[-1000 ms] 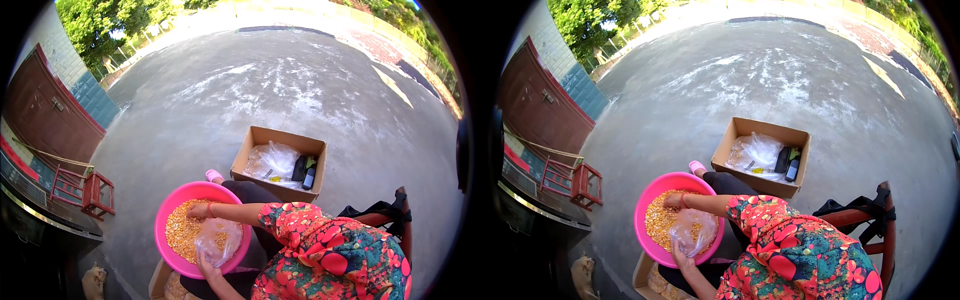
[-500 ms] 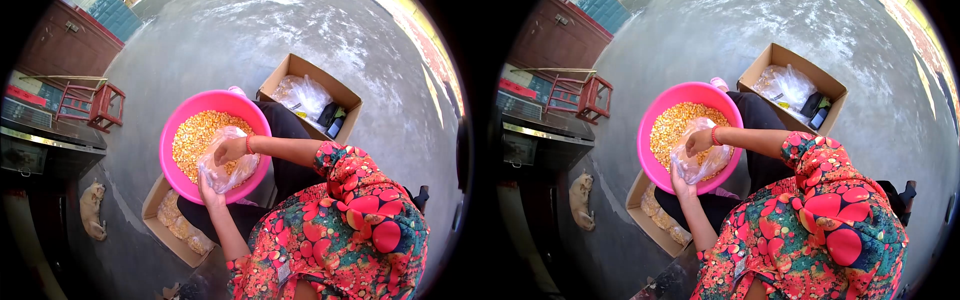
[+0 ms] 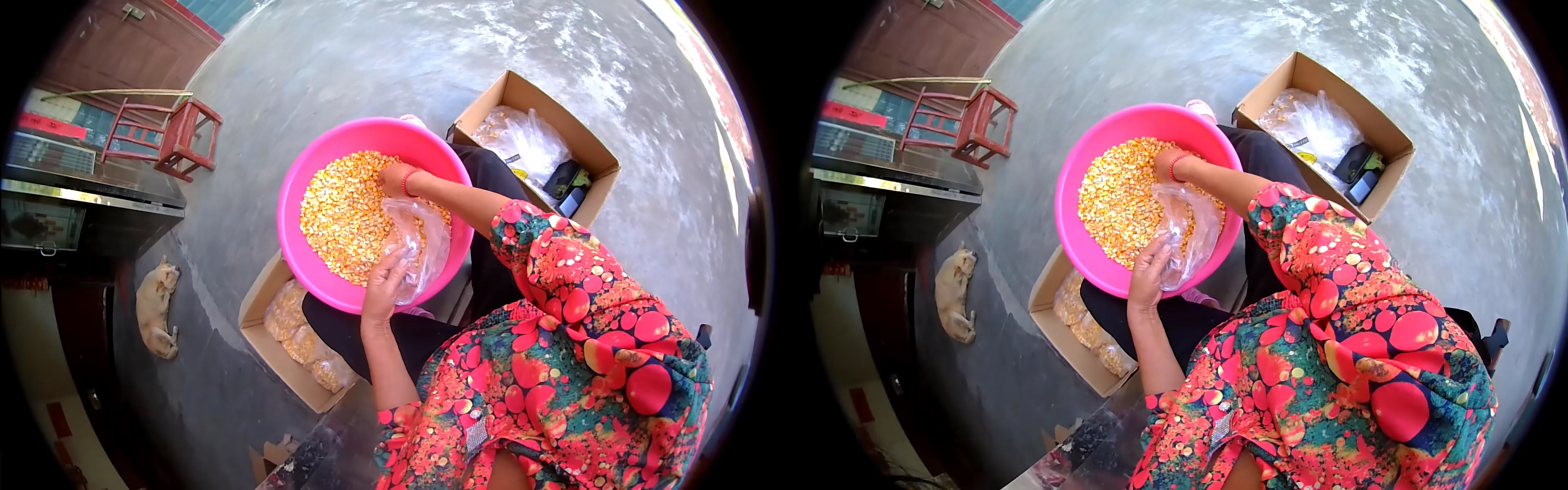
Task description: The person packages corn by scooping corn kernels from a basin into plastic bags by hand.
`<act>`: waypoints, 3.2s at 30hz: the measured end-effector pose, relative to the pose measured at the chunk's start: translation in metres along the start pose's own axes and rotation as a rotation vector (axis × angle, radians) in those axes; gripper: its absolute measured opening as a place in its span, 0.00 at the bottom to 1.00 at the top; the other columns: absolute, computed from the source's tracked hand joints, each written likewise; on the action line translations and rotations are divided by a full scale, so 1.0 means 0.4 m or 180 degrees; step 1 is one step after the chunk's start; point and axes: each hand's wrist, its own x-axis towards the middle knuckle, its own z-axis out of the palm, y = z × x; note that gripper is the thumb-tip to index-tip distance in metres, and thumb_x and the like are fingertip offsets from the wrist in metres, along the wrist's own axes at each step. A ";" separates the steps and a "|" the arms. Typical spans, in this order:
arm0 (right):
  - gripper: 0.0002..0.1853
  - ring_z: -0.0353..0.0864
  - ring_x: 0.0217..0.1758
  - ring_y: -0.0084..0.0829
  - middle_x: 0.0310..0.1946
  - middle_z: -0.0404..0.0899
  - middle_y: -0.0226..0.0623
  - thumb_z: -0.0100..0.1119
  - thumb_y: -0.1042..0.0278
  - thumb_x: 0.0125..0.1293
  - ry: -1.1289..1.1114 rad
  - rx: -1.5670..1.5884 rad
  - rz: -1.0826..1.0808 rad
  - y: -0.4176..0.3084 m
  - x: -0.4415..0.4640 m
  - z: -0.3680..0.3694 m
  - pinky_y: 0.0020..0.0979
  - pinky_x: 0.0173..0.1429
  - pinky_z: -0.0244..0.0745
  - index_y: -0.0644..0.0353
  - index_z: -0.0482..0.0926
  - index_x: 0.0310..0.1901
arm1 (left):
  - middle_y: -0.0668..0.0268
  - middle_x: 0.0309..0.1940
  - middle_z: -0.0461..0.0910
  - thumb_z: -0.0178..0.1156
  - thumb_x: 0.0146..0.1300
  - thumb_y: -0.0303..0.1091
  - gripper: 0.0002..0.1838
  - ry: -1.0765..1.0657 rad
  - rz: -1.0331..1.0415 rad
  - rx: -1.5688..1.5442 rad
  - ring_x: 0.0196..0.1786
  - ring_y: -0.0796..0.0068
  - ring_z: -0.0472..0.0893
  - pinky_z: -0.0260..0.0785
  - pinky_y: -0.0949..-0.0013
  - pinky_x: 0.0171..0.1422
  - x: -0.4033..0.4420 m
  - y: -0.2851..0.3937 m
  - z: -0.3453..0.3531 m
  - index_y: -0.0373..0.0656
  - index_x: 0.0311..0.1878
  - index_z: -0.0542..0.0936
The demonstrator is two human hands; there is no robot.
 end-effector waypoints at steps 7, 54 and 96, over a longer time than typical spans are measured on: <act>0.18 0.78 0.38 0.40 0.35 0.78 0.46 0.51 0.54 0.55 -0.0603 0.0599 -0.0242 -0.137 -0.025 0.068 0.36 0.44 0.72 0.61 0.78 0.36 | 0.67 0.44 0.75 0.53 0.62 0.29 0.14 -0.0060 -0.0012 0.0031 0.45 0.80 0.73 0.64 0.77 0.51 0.003 -0.001 0.008 0.34 0.50 0.74; 0.20 0.77 0.40 0.37 0.36 0.79 0.44 0.54 0.55 0.55 -0.0768 0.0788 -0.0323 -0.143 -0.032 0.050 0.36 0.44 0.71 0.63 0.78 0.41 | 0.69 0.36 0.75 0.51 0.61 0.26 0.15 -0.0043 -0.0001 -0.0113 0.33 0.84 0.74 0.69 0.78 0.39 -0.002 0.018 0.015 0.36 0.52 0.72; 0.26 0.77 0.42 0.39 0.37 0.77 0.46 0.58 0.71 0.50 -0.0934 -0.0867 -0.1437 -0.168 -0.449 -0.195 0.36 0.47 0.70 0.60 0.67 0.53 | 0.61 0.49 0.72 0.42 0.65 0.30 0.23 0.1335 0.1410 -0.1058 0.43 0.76 0.75 0.70 0.71 0.42 -0.100 0.111 0.056 0.41 0.64 0.58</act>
